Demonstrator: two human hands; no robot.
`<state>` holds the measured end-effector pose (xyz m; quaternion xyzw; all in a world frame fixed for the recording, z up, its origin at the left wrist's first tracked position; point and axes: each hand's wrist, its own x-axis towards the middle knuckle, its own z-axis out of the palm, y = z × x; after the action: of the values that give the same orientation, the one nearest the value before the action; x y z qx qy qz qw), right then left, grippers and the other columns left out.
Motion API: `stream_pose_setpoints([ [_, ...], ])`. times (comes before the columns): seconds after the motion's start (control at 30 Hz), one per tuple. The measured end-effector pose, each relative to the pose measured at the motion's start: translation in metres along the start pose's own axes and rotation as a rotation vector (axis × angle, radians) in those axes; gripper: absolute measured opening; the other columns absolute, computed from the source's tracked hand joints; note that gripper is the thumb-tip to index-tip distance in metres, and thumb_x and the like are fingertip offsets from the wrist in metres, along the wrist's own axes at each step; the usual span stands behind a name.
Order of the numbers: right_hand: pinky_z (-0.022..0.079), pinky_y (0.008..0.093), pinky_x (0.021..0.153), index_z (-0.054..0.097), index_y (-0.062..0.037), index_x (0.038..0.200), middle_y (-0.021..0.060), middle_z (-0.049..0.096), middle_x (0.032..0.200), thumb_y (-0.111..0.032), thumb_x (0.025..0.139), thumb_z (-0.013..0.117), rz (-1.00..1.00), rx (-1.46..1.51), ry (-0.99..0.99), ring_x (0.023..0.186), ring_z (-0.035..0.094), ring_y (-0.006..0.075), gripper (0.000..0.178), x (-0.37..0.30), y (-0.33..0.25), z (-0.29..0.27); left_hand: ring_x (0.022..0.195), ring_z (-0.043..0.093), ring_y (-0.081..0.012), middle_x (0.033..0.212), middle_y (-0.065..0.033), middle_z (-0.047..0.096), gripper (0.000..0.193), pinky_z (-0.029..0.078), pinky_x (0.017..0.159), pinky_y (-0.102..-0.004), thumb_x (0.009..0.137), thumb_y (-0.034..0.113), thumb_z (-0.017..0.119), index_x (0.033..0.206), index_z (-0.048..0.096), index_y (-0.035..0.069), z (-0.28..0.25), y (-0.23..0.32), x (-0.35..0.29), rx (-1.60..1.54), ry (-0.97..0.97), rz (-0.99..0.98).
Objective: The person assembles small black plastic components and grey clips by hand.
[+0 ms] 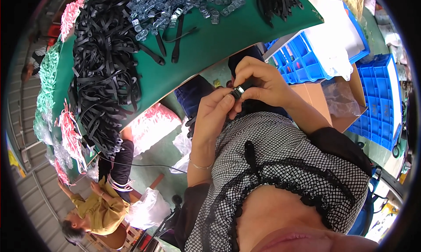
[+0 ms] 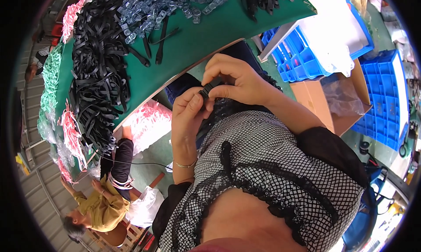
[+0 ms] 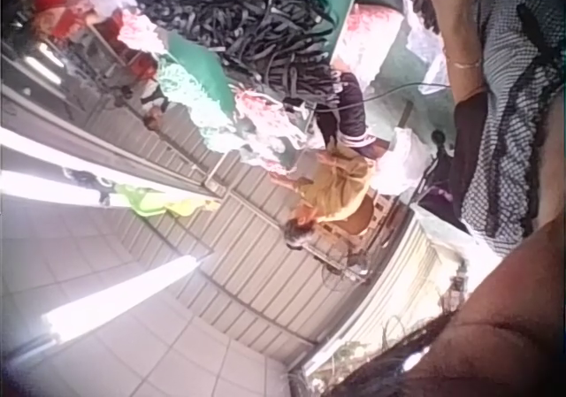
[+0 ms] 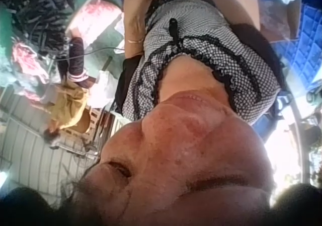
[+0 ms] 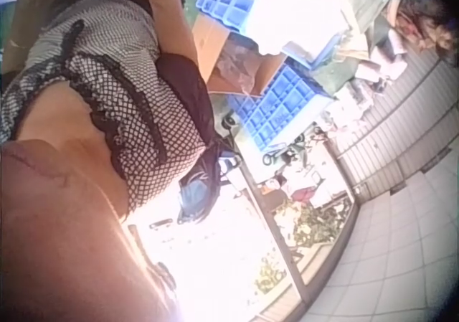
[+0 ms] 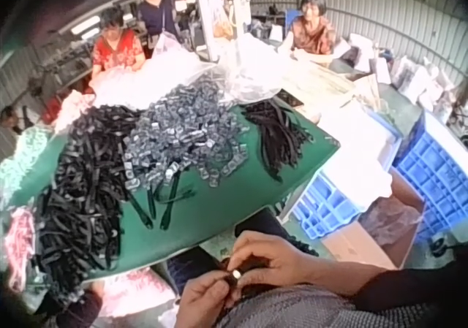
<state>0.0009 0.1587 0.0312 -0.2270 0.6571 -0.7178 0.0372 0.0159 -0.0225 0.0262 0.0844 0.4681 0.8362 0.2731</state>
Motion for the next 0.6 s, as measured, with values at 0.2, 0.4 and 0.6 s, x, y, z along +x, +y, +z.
stream_pose_setpoints([
  [0.2,0.043,0.0250,0.064,0.059,-0.0021,0.087,0.0055,0.052,0.086,-0.007,0.071,0.069,-0.129,-0.300,-0.044,0.078,0.053,0.0146,0.020,0.009,-0.018,-0.021,0.062,0.048,-0.0059,0.078,-0.0033,0.057,0.024,0.037,0.055,-0.0176,0.087,0.018,0.050,0.099,0.055,-0.002,-0.008,0.024,-0.004,0.294,0.002,-0.041],
  [0.4,0.044,0.0273,0.062,0.059,-0.0027,0.083,0.0068,0.052,0.079,-0.010,0.070,0.069,0.150,-0.479,-0.177,0.073,0.054,0.0179,0.018,-0.012,-0.033,-0.045,0.069,0.056,-0.0076,0.081,-0.0042,0.061,0.021,0.045,0.057,-0.0200,0.083,0.003,0.053,0.103,0.054,0.000,-0.048,0.036,-0.042,0.646,-0.009,-0.260],
  [0.6,0.046,0.0339,0.064,0.059,-0.0059,0.087,0.0099,0.056,0.080,-0.022,0.072,0.066,0.129,-1.059,-0.499,0.074,0.058,0.0229,0.023,-0.070,0.059,-0.029,0.069,0.061,-0.0183,0.077,-0.0097,0.063,0.016,0.047,0.062,-0.0290,0.078,0.011,0.058,0.091,0.056,0.004,-0.120,-0.043,-0.081,1.273,-0.109,-0.533],
])
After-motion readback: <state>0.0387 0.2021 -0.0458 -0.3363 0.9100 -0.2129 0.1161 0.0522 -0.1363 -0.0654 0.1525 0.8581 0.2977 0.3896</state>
